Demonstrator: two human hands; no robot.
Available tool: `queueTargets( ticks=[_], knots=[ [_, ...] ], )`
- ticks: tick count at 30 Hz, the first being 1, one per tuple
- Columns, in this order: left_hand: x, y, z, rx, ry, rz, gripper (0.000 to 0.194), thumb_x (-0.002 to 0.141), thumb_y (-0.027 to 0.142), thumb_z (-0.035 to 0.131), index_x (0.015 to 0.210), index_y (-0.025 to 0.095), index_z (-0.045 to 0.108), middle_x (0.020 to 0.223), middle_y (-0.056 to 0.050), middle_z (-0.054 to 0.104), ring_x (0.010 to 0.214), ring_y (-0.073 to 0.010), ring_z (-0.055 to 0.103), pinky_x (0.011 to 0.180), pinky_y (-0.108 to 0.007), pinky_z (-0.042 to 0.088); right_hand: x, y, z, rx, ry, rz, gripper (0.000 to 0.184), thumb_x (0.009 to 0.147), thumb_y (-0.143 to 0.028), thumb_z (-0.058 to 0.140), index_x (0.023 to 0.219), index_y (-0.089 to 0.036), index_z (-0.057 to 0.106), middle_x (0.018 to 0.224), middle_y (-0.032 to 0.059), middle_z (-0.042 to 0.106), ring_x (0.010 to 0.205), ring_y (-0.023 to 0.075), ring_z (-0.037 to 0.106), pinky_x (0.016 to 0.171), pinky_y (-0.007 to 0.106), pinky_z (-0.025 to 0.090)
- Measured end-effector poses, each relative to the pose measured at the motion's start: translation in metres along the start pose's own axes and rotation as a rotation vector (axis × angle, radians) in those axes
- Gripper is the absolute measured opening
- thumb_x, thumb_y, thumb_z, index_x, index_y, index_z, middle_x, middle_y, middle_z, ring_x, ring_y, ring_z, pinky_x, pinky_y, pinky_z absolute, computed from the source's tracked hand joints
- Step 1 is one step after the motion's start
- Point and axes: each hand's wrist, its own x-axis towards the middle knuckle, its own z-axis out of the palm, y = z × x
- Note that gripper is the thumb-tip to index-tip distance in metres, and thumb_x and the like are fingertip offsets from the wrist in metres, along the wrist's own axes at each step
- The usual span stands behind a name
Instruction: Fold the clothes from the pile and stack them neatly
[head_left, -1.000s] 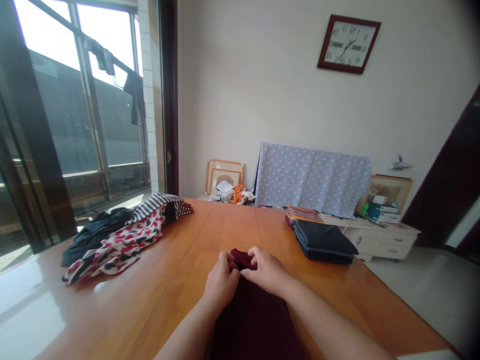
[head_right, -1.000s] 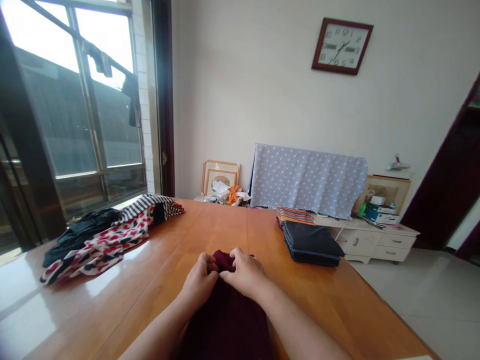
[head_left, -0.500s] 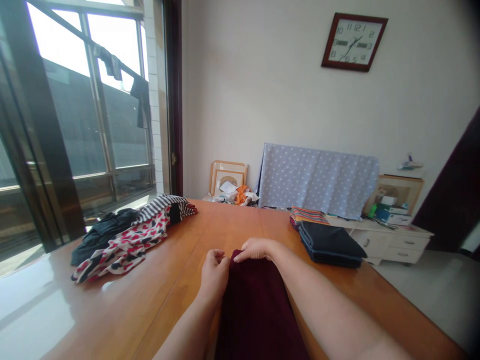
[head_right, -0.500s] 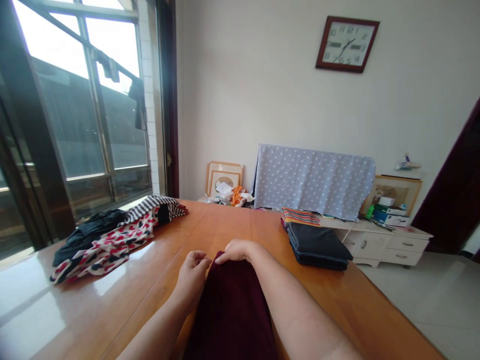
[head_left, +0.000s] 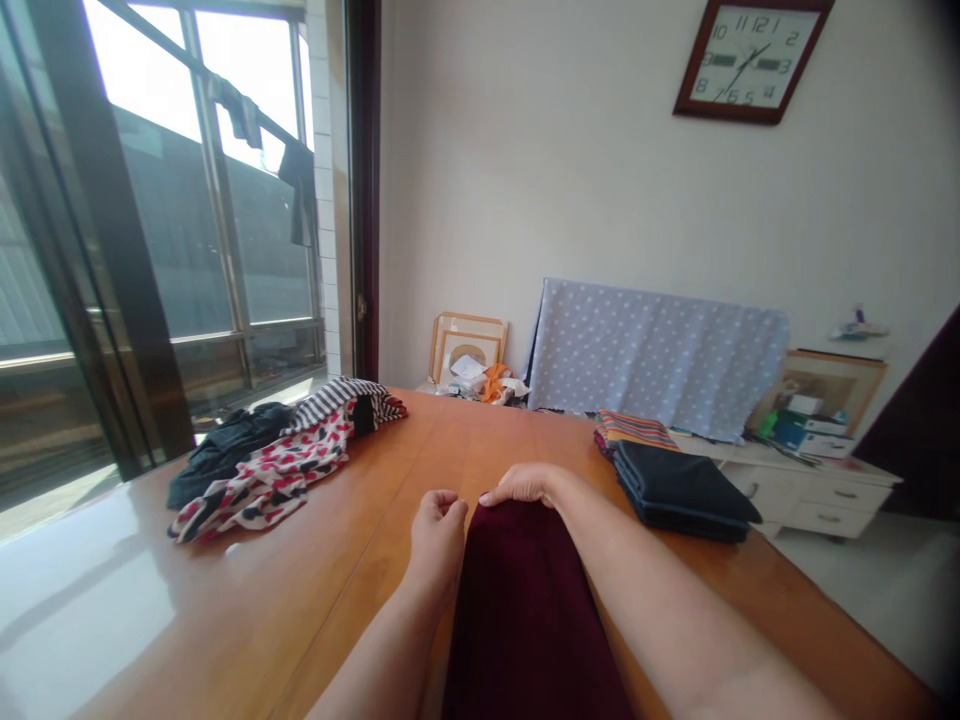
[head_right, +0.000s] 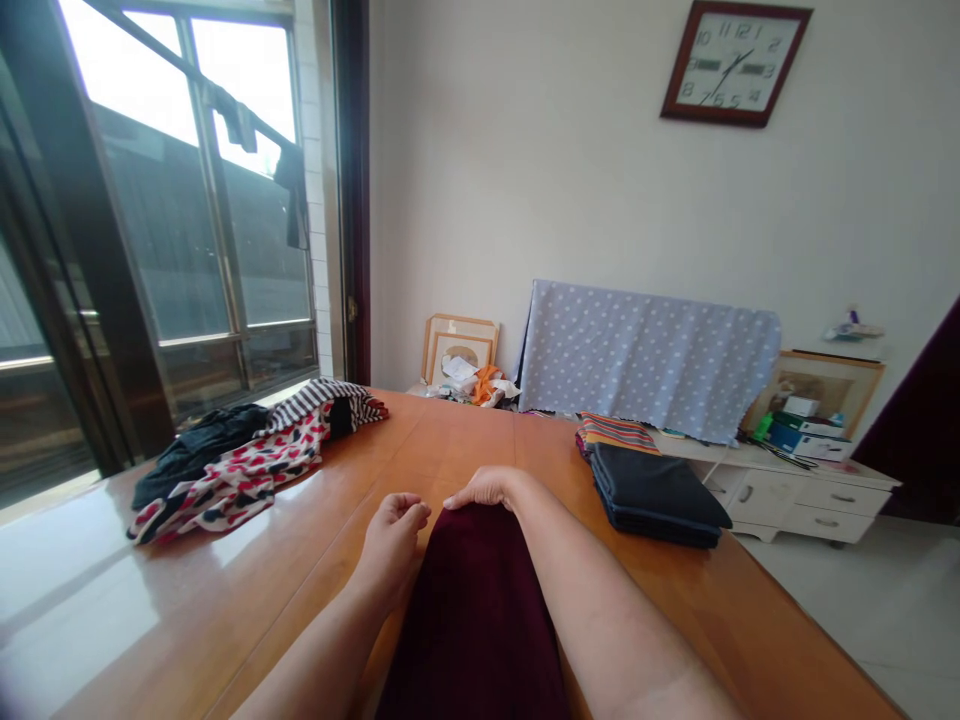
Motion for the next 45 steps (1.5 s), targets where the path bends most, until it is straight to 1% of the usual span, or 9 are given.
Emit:
queueTargets(
  ticks=[5,8,17,22,26,30,33,38,45],
  knots=[
    [-0.003,0.003,-0.001,0.006,-0.01,-0.018,0.025,0.074,0.033,0.061,0.092,0.018,0.058,0.082,-0.001,0.063,0.073,-0.0143,0.058,0.068,-0.027,0.046,0.007,-0.003,0.009,0.023,-0.091,-0.144,0.019,0.066,-0.031,0.075,0.083,-0.023,0.074,0.08,0.0005,0.074,0.07,0.0185,0.068,0.06,0.027,0.052],
    [-0.003,0.003,-0.001,0.003,-0.02,-0.031,0.023,0.075,0.032,0.06,0.092,0.018,0.058,0.08,-0.001,0.062,0.07,-0.0135,0.057,0.064,-0.025,0.045,0.012,0.005,0.013,0.125,-0.15,-0.168,0.026,0.067,-0.022,0.069,0.093,-0.025,0.074,0.082,-0.0011,0.075,0.071,0.0181,0.068,0.064,0.028,0.054],
    [0.0,-0.006,0.0,0.138,-0.045,0.015,0.018,0.078,0.032,0.061,0.091,0.019,0.061,0.076,-0.002,0.065,0.067,-0.0151,0.059,0.06,-0.025,0.044,0.009,0.012,0.013,0.222,-0.143,-0.207,0.033,0.072,-0.023,0.066,0.104,-0.023,0.073,0.098,0.003,0.075,0.079,0.0181,0.069,0.072,0.029,0.054],
    [-0.002,-0.005,-0.001,0.325,-0.095,0.061,0.017,0.083,0.035,0.058,0.091,0.02,0.061,0.079,-0.003,0.068,0.072,-0.0168,0.063,0.064,-0.026,0.044,-0.003,0.008,-0.001,0.111,-0.037,-0.229,0.022,0.072,-0.027,0.069,0.092,-0.019,0.071,0.082,0.0004,0.072,0.066,0.0126,0.062,0.061,0.022,0.049],
    [-0.01,0.004,-0.001,0.509,-0.131,0.217,0.019,0.089,0.038,0.052,0.097,0.022,0.06,0.092,-0.004,0.07,0.084,-0.0187,0.065,0.073,-0.029,0.047,-0.016,0.017,-0.023,-0.001,-0.112,-0.178,0.019,0.075,-0.036,0.067,0.078,-0.017,0.065,0.063,-0.0021,0.061,0.052,0.0096,0.052,0.048,0.02,0.037],
    [-0.024,0.016,-0.001,0.665,-0.275,0.471,0.025,0.094,0.036,0.045,0.112,0.027,0.06,0.117,-0.004,0.068,0.111,-0.0217,0.061,0.094,-0.037,0.045,-0.026,0.036,-0.037,-0.028,-0.095,-0.118,0.017,0.073,-0.033,0.069,0.08,-0.018,0.066,0.067,-0.003,0.06,0.056,0.0081,0.05,0.051,0.018,0.035],
    [-0.033,0.02,0.0,0.793,-0.447,0.588,0.035,0.097,0.036,0.04,0.127,0.034,0.057,0.139,0.0,0.058,0.136,-0.023,0.044,0.11,-0.047,0.032,-0.028,0.049,-0.041,-0.028,-0.075,-0.111,0.016,0.068,-0.024,0.07,0.083,-0.018,0.068,0.071,-0.0027,0.062,0.061,0.0077,0.051,0.055,0.018,0.036],
    [-0.039,0.02,-0.001,0.995,-0.661,0.549,0.052,0.098,0.051,0.032,0.145,0.034,0.044,0.158,0.001,0.035,0.15,-0.0296,0.016,0.116,-0.067,0.011,-0.023,0.069,-0.038,0.156,0.052,-0.116,0.025,0.067,-0.021,0.069,0.091,-0.021,0.065,0.074,-0.0027,0.063,0.062,0.0089,0.055,0.057,0.019,0.041],
    [-0.042,0.018,-0.001,1.089,-0.713,0.585,0.073,0.09,0.074,0.026,0.151,0.034,0.037,0.163,-0.002,0.022,0.151,-0.0325,0.008,0.115,-0.07,0.005,-0.018,0.096,-0.025,0.231,0.167,-0.098,0.014,0.073,-0.028,0.07,0.077,-0.018,0.062,0.051,-0.0049,0.052,0.044,0.0082,0.044,0.046,0.02,0.033]
  ],
)
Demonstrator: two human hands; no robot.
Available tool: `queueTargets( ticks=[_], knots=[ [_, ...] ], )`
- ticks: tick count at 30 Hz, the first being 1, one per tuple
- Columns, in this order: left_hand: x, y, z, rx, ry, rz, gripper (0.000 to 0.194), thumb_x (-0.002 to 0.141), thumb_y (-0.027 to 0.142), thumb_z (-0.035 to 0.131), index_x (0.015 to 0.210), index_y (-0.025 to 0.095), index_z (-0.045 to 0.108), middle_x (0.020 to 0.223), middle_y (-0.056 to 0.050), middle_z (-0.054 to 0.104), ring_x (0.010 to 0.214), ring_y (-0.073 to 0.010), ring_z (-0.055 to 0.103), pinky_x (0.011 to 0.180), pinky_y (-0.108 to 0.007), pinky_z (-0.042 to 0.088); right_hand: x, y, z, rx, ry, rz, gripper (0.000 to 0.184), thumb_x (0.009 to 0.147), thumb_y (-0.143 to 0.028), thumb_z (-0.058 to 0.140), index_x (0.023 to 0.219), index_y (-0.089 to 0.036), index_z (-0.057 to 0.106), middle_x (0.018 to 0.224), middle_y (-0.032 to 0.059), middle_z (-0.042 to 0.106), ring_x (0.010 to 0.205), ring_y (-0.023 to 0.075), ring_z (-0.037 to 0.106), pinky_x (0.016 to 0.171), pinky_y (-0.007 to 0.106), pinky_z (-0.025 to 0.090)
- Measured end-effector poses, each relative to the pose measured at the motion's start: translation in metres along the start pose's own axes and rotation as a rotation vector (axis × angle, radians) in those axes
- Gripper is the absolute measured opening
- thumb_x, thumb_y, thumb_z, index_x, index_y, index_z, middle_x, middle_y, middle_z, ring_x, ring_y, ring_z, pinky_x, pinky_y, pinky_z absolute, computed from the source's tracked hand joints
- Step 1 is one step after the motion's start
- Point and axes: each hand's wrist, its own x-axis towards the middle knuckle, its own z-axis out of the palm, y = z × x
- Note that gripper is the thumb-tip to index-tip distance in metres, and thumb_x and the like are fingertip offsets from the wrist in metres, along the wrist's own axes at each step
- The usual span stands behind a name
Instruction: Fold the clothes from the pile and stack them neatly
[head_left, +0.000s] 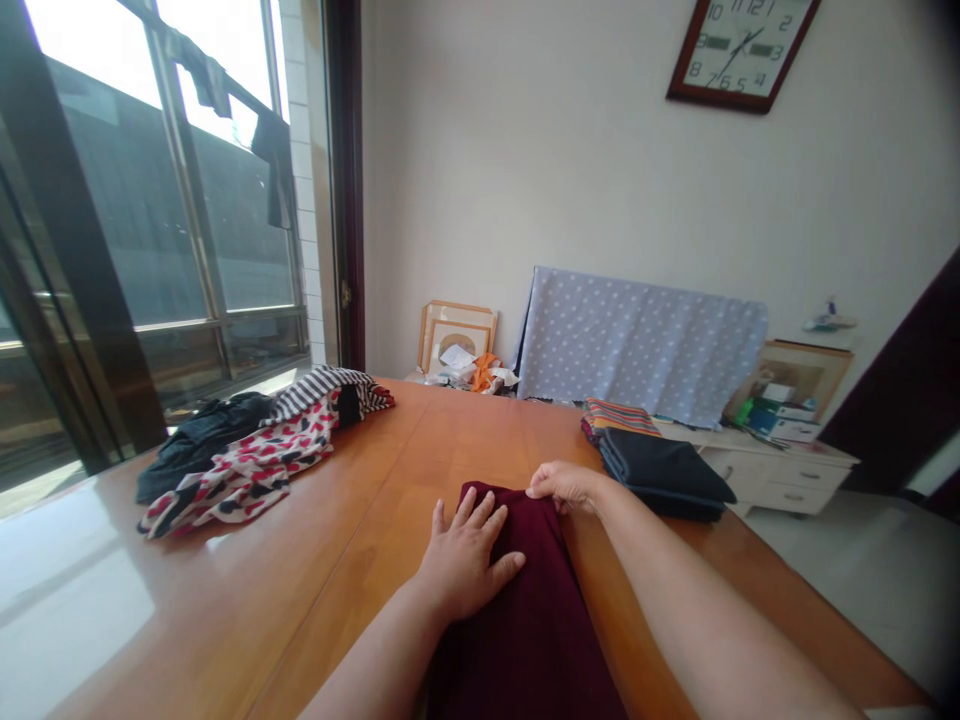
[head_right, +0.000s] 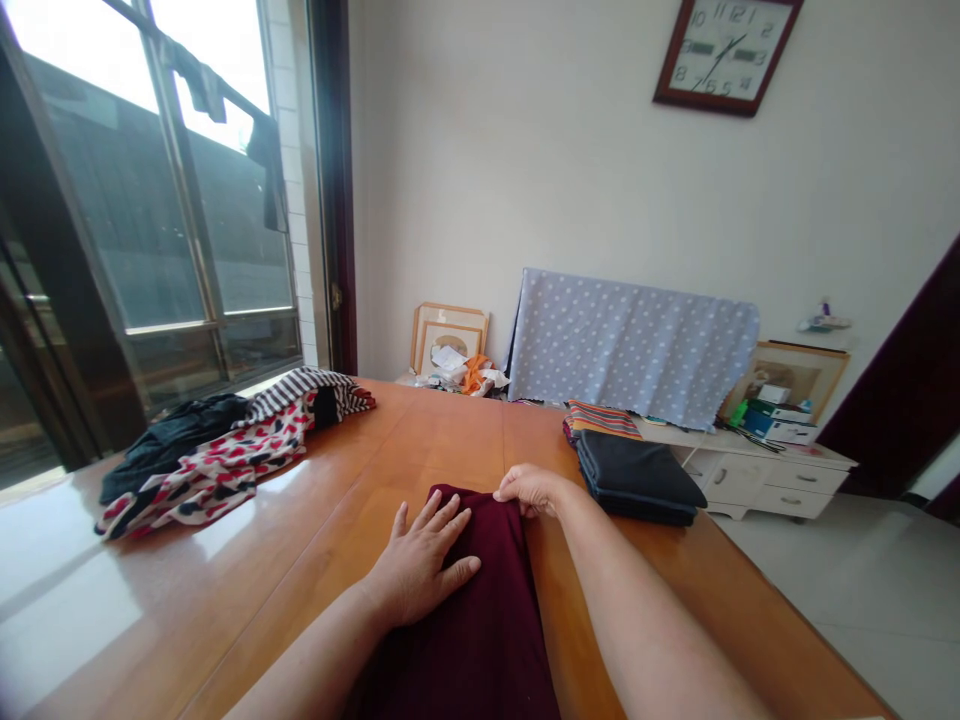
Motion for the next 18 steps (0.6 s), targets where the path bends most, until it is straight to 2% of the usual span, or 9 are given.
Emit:
queueTargets(
  ticks=[5,8,11,14,18],
  knots=[
    [0.001,0.0,0.002,0.031,0.003,0.003,0.079,0.087,0.079,0.024,0.151,0.035,0.036,0.163,-0.002,0.021,0.151,-0.0328,0.007,0.114,-0.07,0.001,-0.003,0.014,0.006,0.029,0.158,-0.013,0.018,0.078,-0.03,0.07,0.074,-0.018,0.058,0.045,-0.0065,0.048,0.04,0.0062,0.038,0.043,0.019,0.025],
    [0.001,0.001,0.003,0.043,-0.002,-0.003,0.081,0.086,0.08,0.022,0.151,0.034,0.036,0.163,-0.003,0.021,0.151,-0.0328,0.007,0.114,-0.07,0.001,-0.01,0.021,0.006,0.052,0.218,0.004,0.023,0.083,-0.034,0.065,0.07,-0.017,0.055,0.048,-0.004,0.052,0.04,0.0059,0.041,0.041,0.018,0.023],
    [0.001,0.001,0.002,0.05,-0.009,-0.003,0.085,0.083,0.083,0.023,0.152,0.034,0.035,0.163,-0.003,0.021,0.151,-0.0328,0.006,0.114,-0.07,0.001,-0.025,0.027,0.003,0.082,0.233,0.024,0.029,0.089,-0.041,0.056,0.073,-0.017,0.056,0.056,0.0002,0.06,0.043,0.0066,0.046,0.04,0.018,0.026],
    [0.001,0.002,0.0,0.053,-0.016,-0.004,0.091,0.079,0.087,0.026,0.152,0.033,0.035,0.163,-0.004,0.02,0.151,-0.0337,0.006,0.114,-0.07,0.0,-0.04,0.03,0.003,0.08,0.202,0.043,0.035,0.089,-0.048,0.055,0.074,-0.017,0.058,0.056,0.0013,0.062,0.041,0.0067,0.045,0.039,0.018,0.027],
    [0.0,0.004,-0.001,0.053,-0.031,-0.003,0.096,0.076,0.089,0.028,0.153,0.032,0.034,0.163,-0.004,0.018,0.151,-0.0344,0.005,0.114,-0.07,-0.001,-0.054,0.031,0.013,0.008,0.18,0.002,0.022,0.081,-0.036,0.064,0.07,-0.017,0.059,0.055,-0.0001,0.063,0.041,0.0061,0.045,0.041,0.018,0.029]
  ],
)
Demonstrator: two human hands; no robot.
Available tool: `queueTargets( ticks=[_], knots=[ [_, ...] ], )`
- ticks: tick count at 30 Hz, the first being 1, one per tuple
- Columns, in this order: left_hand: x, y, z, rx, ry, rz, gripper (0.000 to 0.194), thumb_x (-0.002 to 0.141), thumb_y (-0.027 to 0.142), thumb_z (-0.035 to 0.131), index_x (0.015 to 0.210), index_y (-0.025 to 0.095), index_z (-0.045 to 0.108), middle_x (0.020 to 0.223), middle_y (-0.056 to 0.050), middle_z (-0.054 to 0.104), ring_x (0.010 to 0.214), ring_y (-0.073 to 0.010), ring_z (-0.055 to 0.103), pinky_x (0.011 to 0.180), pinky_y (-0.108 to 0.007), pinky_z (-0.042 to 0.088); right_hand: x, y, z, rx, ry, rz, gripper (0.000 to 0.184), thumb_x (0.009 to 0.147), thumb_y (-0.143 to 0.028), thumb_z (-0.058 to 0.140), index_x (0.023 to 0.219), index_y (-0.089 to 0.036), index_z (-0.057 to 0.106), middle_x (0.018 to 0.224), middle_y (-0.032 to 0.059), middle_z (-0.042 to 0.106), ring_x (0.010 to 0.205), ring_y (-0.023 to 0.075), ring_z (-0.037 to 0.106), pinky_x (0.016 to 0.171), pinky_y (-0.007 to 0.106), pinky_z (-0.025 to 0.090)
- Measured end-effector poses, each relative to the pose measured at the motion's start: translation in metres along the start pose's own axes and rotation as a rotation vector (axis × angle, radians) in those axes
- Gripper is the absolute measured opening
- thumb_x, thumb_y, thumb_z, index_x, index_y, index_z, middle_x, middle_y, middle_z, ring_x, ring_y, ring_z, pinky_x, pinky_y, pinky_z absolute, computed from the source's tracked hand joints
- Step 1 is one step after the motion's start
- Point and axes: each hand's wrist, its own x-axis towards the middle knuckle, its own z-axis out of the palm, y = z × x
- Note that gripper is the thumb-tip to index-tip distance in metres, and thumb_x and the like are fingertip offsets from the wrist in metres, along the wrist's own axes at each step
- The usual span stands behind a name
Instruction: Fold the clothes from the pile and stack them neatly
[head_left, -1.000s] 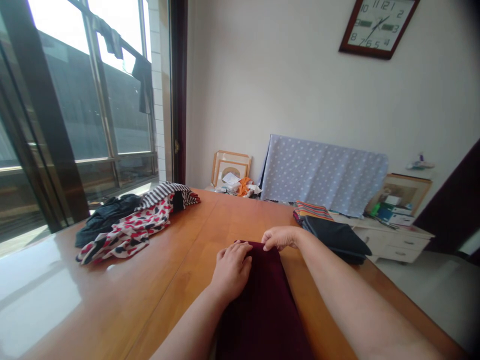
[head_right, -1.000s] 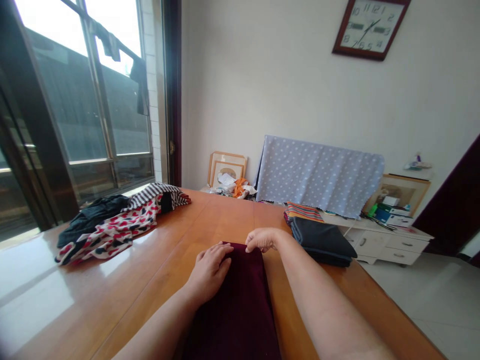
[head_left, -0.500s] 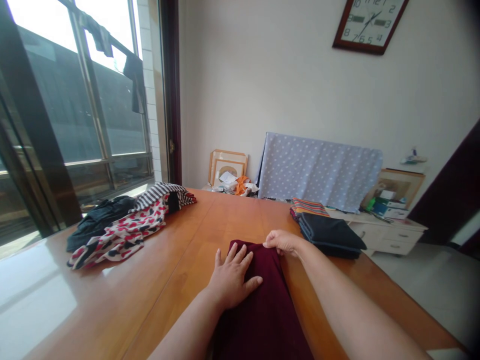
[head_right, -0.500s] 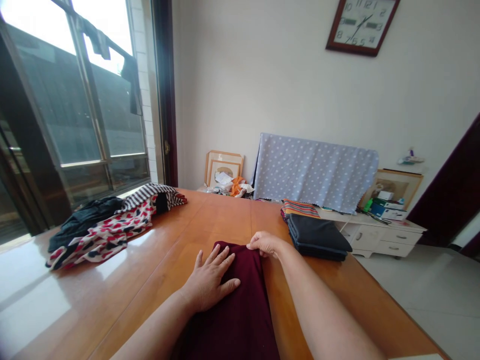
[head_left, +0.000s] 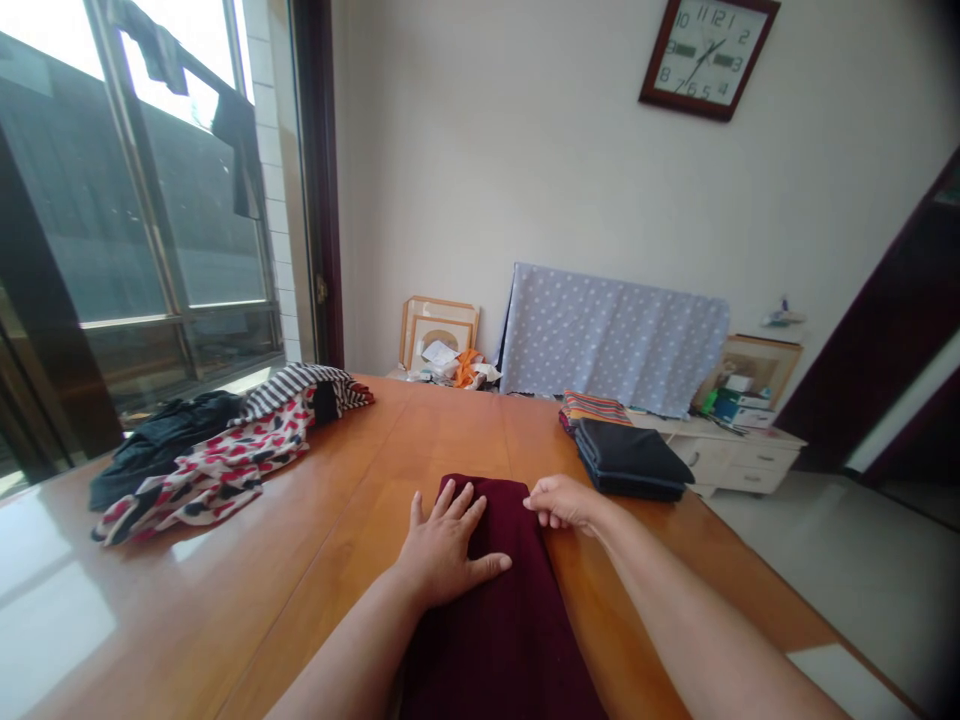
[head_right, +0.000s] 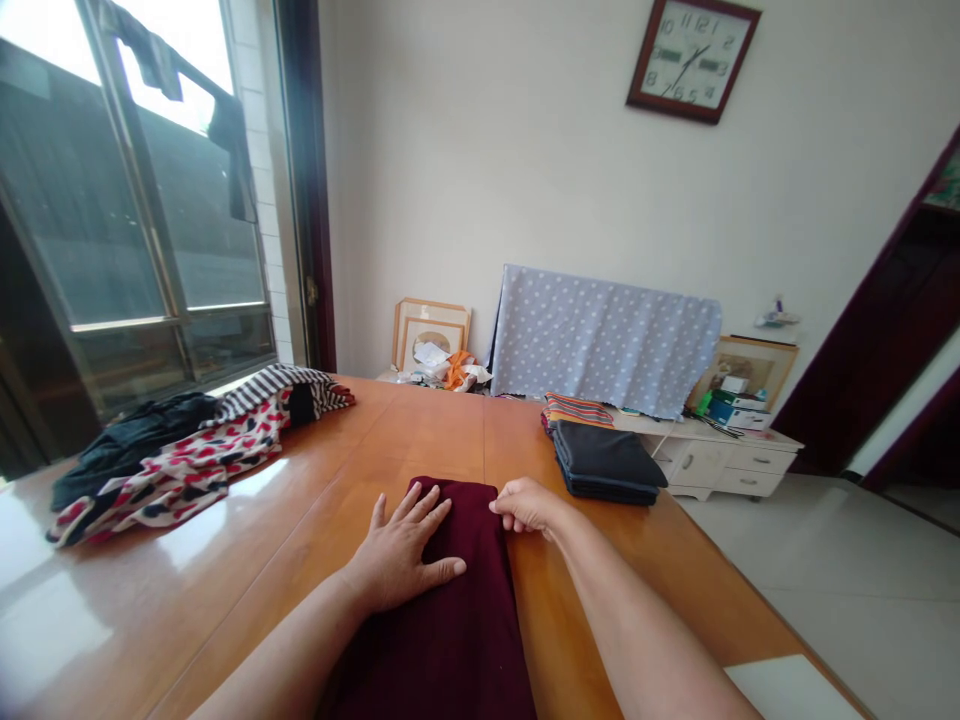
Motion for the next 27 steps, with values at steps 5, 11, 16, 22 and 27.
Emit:
queueTargets(
  ticks=[5,11,16,22,27],
  knots=[
    [0.0,0.001,0.002,0.009,0.025,-0.045,0.099,0.077,0.087,0.028,0.156,0.027,0.026,0.163,-0.006,0.016,0.151,-0.0338,0.002,0.115,-0.068,0.0,-0.004,0.002,0.008,-0.035,0.124,-0.003,0.013,0.078,-0.027,0.061,0.069,-0.019,0.057,0.054,-0.0011,0.061,0.043,0.0086,0.046,0.044,0.021,0.029],
    [0.002,-0.001,0.007,0.016,0.042,-0.048,0.097,0.079,0.085,0.031,0.155,0.025,0.028,0.163,-0.008,0.017,0.151,-0.0345,0.004,0.115,-0.068,-0.002,-0.012,-0.005,0.014,-0.25,0.449,-0.16,0.016,0.084,-0.035,0.057,0.076,-0.021,0.059,0.067,-0.001,0.063,0.063,0.0129,0.053,0.056,0.022,0.031],
    [0.003,0.0,0.008,0.024,0.041,-0.053,0.099,0.077,0.086,0.032,0.155,0.024,0.03,0.163,-0.009,0.017,0.151,-0.036,0.004,0.114,-0.069,-0.005,-0.031,-0.008,0.025,-0.552,0.446,-0.137,0.025,0.089,-0.045,0.055,0.076,-0.023,0.06,0.071,-0.0001,0.065,0.066,0.0143,0.053,0.057,0.026,0.025],
    [0.003,0.001,0.008,0.036,0.039,-0.061,0.1,0.077,0.087,0.032,0.155,0.024,0.03,0.163,-0.01,0.017,0.151,-0.0365,0.003,0.113,-0.069,-0.006,-0.056,-0.004,0.034,-0.662,0.49,-0.07,0.033,0.095,-0.051,0.045,0.08,-0.024,0.058,0.076,0.0023,0.067,0.069,0.0158,0.056,0.057,0.028,0.023],
    [0.003,0.003,0.008,0.042,0.05,-0.059,0.102,0.076,0.088,0.029,0.154,0.023,0.032,0.163,-0.011,0.018,0.151,-0.0363,0.005,0.112,-0.071,-0.006,-0.081,0.0,0.053,-0.785,0.474,-0.146,0.034,0.096,-0.054,0.044,0.09,-0.023,0.057,0.086,0.0076,0.07,0.077,0.0203,0.062,0.061,0.029,0.027]
  ],
)
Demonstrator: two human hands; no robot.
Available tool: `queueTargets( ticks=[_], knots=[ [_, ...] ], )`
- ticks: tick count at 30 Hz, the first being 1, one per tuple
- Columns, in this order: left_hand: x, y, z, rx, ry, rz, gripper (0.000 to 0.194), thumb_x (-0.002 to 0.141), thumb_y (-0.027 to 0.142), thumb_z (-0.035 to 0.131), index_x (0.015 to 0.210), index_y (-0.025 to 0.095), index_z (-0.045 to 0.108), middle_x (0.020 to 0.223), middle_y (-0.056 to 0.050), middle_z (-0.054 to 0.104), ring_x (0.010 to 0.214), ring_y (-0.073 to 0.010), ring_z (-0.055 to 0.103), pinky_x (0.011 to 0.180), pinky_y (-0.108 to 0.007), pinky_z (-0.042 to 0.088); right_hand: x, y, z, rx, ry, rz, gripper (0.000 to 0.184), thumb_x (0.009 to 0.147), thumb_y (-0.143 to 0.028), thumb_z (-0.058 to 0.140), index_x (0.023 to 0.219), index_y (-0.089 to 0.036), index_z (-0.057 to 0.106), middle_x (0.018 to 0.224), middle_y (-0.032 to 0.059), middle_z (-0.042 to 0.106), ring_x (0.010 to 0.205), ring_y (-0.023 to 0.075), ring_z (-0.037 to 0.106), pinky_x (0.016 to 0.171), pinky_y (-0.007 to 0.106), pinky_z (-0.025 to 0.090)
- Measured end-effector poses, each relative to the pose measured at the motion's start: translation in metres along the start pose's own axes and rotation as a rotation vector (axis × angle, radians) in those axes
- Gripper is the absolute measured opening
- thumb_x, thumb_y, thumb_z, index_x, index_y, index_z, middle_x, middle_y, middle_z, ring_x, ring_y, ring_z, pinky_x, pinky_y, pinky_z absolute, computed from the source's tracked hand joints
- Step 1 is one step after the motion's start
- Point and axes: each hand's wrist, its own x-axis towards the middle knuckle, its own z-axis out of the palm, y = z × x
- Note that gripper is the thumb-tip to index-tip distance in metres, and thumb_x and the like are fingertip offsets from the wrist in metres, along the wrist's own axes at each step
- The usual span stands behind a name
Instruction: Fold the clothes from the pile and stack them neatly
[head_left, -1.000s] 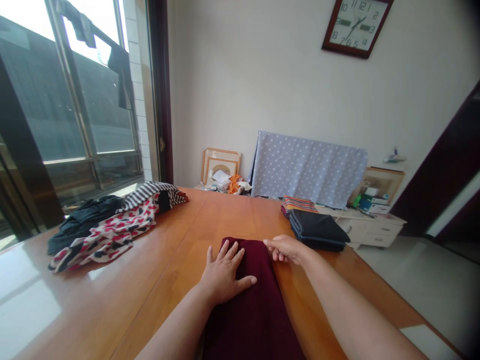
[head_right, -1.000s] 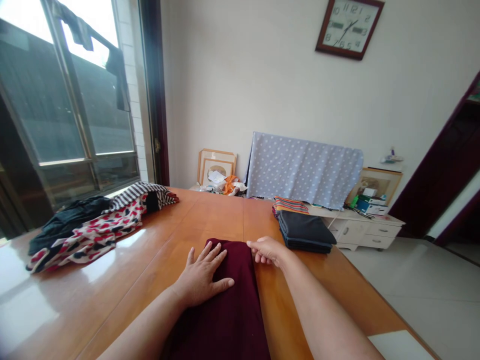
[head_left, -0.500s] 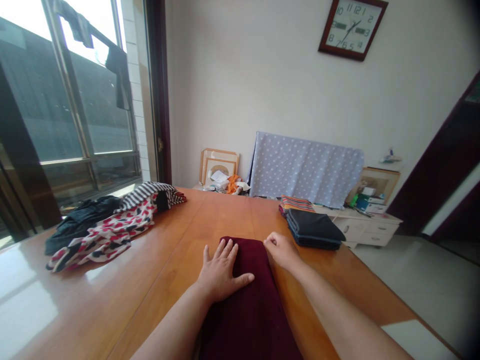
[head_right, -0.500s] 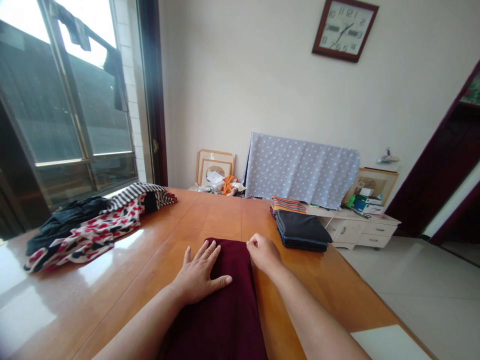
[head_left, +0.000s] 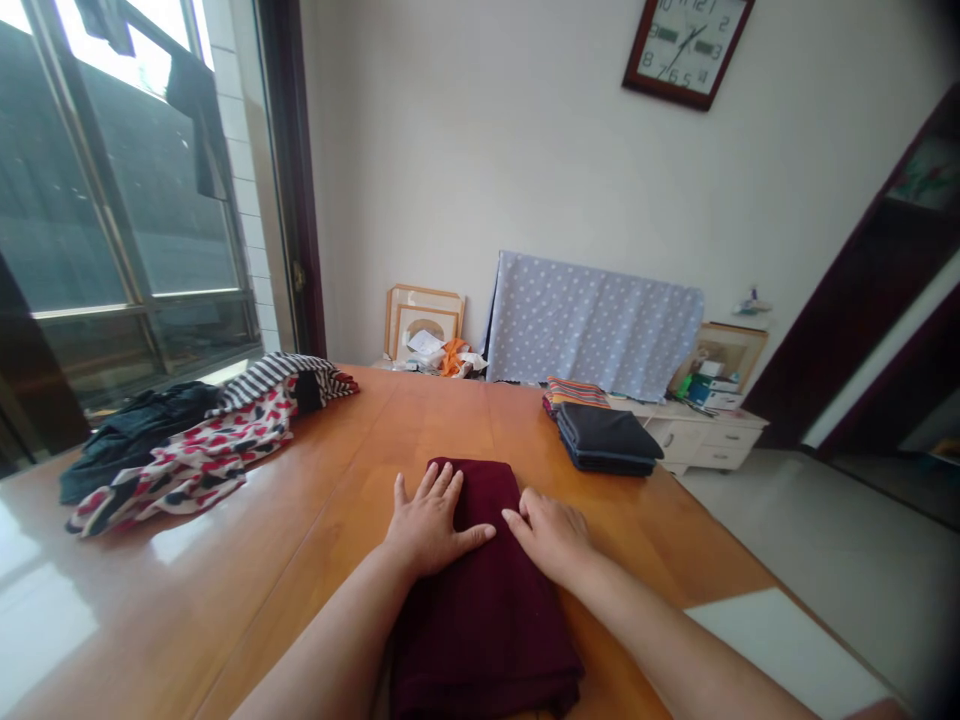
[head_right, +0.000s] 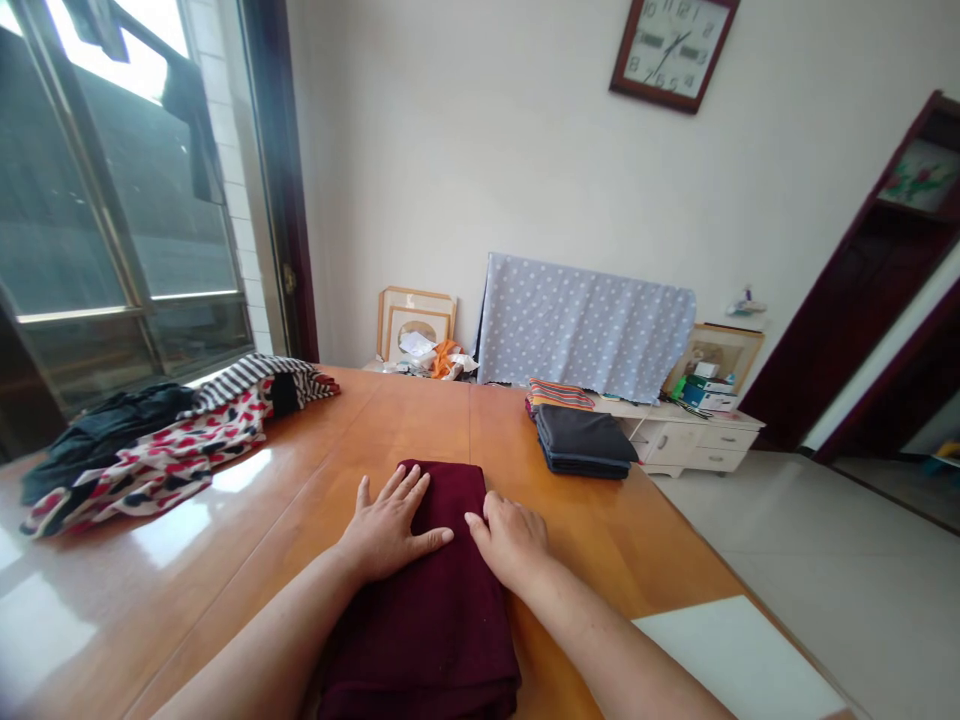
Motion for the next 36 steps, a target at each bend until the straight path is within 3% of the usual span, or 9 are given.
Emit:
queueTargets(
  ticks=[4,8,13,18,24,31,36],
  knots=[
    [-0.001,0.001,-0.001,0.002,-0.002,-0.003,0.101,0.076,0.088,0.029,0.154,0.024,0.033,0.163,-0.01,0.018,0.151,-0.0367,0.005,0.112,-0.071,-0.005,-0.016,0.001,-0.005,-0.004,0.031,0.011,0.027,0.096,-0.047,0.046,0.092,-0.023,0.056,0.088,0.0082,0.069,0.08,0.0213,0.062,0.066,0.03,0.032],
    [-0.002,0.002,-0.001,0.003,-0.002,-0.002,0.1,0.077,0.088,0.03,0.154,0.024,0.032,0.163,-0.011,0.018,0.151,-0.0367,0.005,0.112,-0.07,-0.005,-0.033,0.001,-0.011,0.084,0.122,-0.121,0.022,0.093,-0.046,0.051,0.093,-0.024,0.057,0.094,0.0053,0.067,0.089,0.0207,0.061,0.073,0.029,0.034],
    [-0.004,0.005,-0.003,0.014,0.004,-0.008,0.098,0.078,0.087,0.03,0.153,0.025,0.033,0.163,-0.011,0.02,0.151,-0.0355,0.004,0.113,-0.068,-0.006,-0.055,0.006,-0.011,0.143,0.026,-0.155,0.016,0.093,-0.039,0.053,0.094,-0.024,0.058,0.093,0.0039,0.067,0.089,0.0197,0.06,0.073,0.028,0.035],
    [-0.006,0.006,-0.002,0.028,0.028,0.007,0.096,0.078,0.087,0.029,0.152,0.025,0.035,0.162,-0.011,0.022,0.151,-0.0356,0.007,0.112,-0.069,-0.007,-0.075,0.01,-0.023,0.307,0.05,-0.143,0.012,0.093,-0.03,0.049,0.089,-0.024,0.059,0.09,0.0012,0.065,0.082,0.0156,0.059,0.07,0.026,0.036],
    [-0.01,0.007,-0.004,0.05,0.073,0.02,0.093,0.08,0.085,0.028,0.149,0.025,0.041,0.16,-0.011,0.028,0.15,-0.0356,0.011,0.113,-0.067,-0.006,-0.108,0.005,-0.033,0.381,-0.032,-0.192,0.011,0.088,-0.034,0.058,0.083,-0.024,0.059,0.081,-0.0018,0.063,0.073,0.0139,0.055,0.065,0.024,0.035],
    [-0.015,0.012,-0.008,0.044,0.111,0.062,0.088,0.081,0.083,0.035,0.144,0.023,0.047,0.156,-0.012,0.036,0.148,-0.0319,0.021,0.119,-0.052,0.009,-0.124,0.01,-0.036,0.417,-0.001,-0.139,0.012,0.089,-0.034,0.056,0.088,-0.025,0.064,0.089,0.0005,0.064,0.075,0.0145,0.058,0.068,0.025,0.039],
    [-0.013,0.004,-0.014,0.044,0.074,0.023,0.068,0.09,0.068,0.036,0.14,0.024,0.05,0.154,-0.01,0.04,0.145,-0.0299,0.029,0.116,-0.046,0.022,-0.133,0.013,-0.035,0.427,-0.072,-0.181,0.014,0.089,-0.034,0.056,0.089,-0.027,0.068,0.085,0.0001,0.065,0.074,0.0147,0.059,0.069,0.025,0.04]
  ],
)
